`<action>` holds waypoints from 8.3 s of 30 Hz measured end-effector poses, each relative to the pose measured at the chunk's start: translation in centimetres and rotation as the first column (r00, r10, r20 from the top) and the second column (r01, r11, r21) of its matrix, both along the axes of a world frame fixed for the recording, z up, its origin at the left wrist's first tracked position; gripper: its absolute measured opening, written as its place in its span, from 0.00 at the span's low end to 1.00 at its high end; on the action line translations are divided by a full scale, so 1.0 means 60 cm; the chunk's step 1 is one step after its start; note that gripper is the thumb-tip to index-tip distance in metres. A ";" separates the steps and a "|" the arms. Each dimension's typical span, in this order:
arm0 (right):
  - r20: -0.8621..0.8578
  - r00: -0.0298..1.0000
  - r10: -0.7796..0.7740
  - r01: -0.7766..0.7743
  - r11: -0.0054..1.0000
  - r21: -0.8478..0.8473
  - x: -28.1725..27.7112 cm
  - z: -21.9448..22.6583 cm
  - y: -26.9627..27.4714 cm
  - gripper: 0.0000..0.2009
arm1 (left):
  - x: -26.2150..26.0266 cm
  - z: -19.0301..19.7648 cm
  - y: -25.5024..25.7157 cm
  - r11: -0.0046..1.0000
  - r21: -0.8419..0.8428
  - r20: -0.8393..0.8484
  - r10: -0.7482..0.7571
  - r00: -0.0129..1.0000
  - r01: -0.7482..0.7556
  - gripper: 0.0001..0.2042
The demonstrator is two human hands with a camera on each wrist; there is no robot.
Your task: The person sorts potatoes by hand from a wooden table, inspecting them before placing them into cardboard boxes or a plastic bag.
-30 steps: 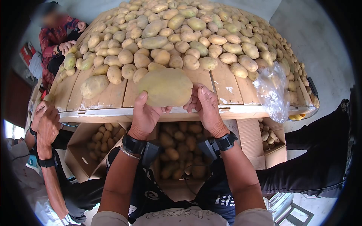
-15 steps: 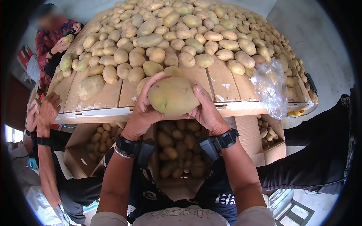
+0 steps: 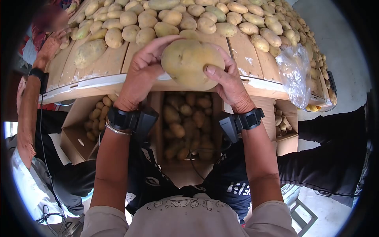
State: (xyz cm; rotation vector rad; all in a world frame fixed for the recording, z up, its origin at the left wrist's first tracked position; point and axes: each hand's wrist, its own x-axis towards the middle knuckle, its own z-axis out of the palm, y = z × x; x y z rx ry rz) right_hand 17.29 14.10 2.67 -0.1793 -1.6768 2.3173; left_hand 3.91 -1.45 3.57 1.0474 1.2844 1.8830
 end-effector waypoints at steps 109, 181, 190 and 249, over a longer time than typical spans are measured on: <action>0.455 0.795 -0.402 -0.102 0.651 0.752 0.288 -0.110 -0.055 0.23 | 0.264 -0.155 -0.173 0.790 -0.593 0.537 0.247 0.807 0.153 0.19; -0.010 0.971 -0.241 0.195 0.811 -0.552 0.270 -0.095 0.001 0.15 | 0.260 -0.201 -0.187 0.828 -0.560 -0.415 -0.233 0.879 -0.045 0.16; -0.035 0.995 -0.088 0.055 0.838 -0.542 0.187 -0.136 -0.006 0.12 | 0.309 -0.184 -0.159 0.648 -0.762 -0.437 -0.529 0.728 0.013 0.12; -0.076 0.960 -0.269 0.174 0.789 -0.588 0.215 -0.105 -0.035 0.10 | 0.378 -0.379 -0.215 0.659 -0.661 -0.100 -0.552 0.827 0.360 0.17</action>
